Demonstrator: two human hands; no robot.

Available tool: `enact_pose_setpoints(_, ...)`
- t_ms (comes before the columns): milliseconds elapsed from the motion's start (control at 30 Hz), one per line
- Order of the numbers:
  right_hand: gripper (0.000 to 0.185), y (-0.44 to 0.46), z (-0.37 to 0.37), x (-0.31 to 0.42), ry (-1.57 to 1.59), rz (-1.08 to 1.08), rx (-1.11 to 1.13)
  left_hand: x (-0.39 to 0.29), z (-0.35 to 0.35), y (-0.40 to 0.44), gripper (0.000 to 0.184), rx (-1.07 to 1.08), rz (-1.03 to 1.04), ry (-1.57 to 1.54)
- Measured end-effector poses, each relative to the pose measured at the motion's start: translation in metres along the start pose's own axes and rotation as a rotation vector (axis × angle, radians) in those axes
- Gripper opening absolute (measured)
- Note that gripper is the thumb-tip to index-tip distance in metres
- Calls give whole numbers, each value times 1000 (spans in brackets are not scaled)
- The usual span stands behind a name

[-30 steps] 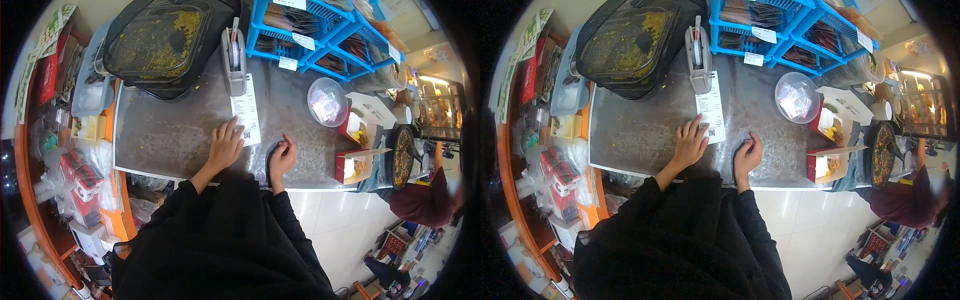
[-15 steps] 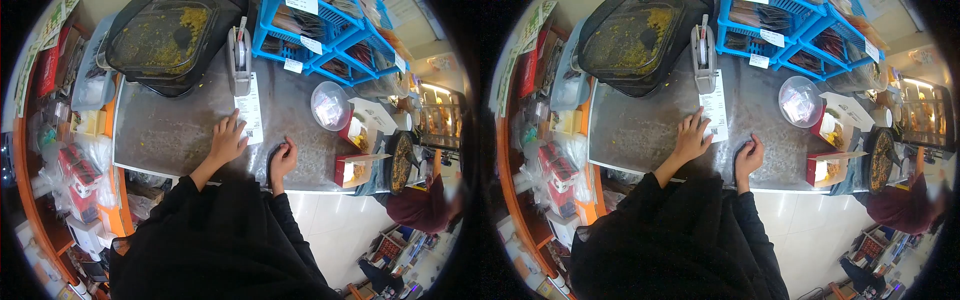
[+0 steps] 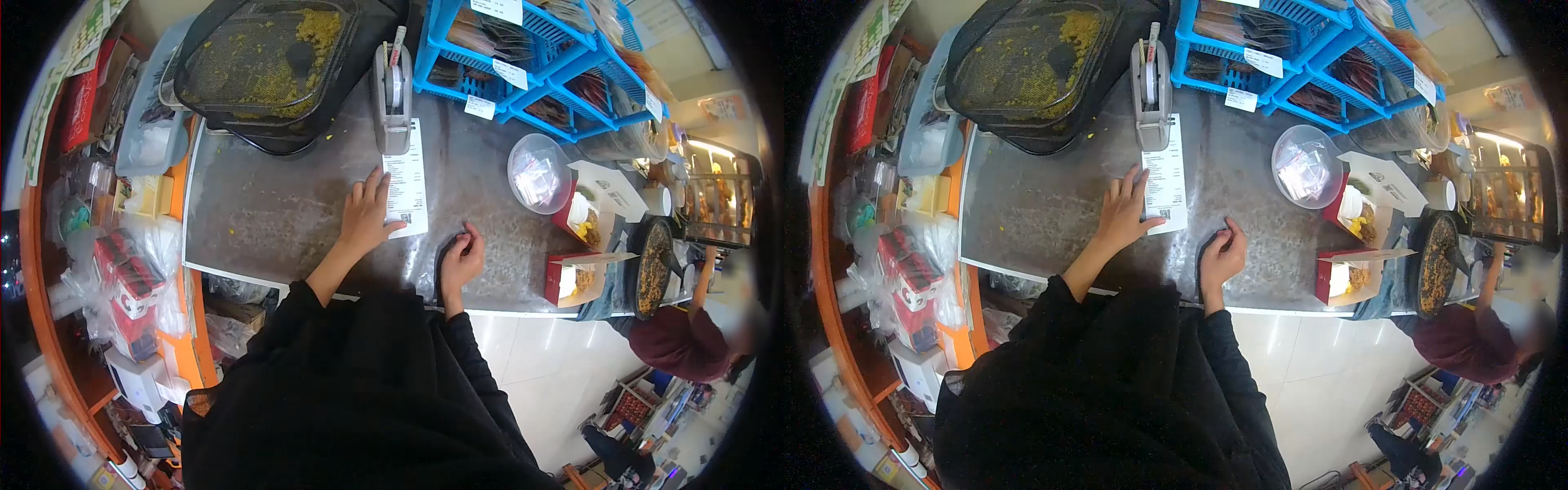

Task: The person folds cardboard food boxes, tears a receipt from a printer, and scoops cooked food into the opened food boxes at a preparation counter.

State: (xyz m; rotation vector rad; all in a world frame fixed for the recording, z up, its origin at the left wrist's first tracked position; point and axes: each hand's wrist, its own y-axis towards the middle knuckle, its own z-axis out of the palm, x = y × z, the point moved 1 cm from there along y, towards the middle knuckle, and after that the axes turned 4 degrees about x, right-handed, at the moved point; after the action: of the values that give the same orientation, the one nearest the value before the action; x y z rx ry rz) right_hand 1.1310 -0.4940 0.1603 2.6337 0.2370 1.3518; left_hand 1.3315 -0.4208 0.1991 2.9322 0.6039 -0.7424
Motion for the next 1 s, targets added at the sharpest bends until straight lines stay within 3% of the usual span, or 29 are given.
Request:
enact_pose_setpoints(267,20,-1,0,-2,-6,15,19,0,1,-2,99,-15,-7,41)
enact_pose_setpoints(467,20,-1,-2,2,7,72,50,2,2,-6,91,-23,-16,2)
enact_pose_setpoints(567,21,-1,2,-7,24,-11,9,2,6,-8,78,-138,-2,4)
enact_pose_setpoints(700,20,0,-2,-1,42,52,19,2,6,-7,28,-388,112,-73)
enact_pose_setpoints(800,20,-1,-6,2,116,103,39,-13,10,-11,15,-350,99,-100)
enact_pose_setpoints(1000,22,2,-22,-40,296,105,-87,-52,43,-15,7,-112,326,-233)
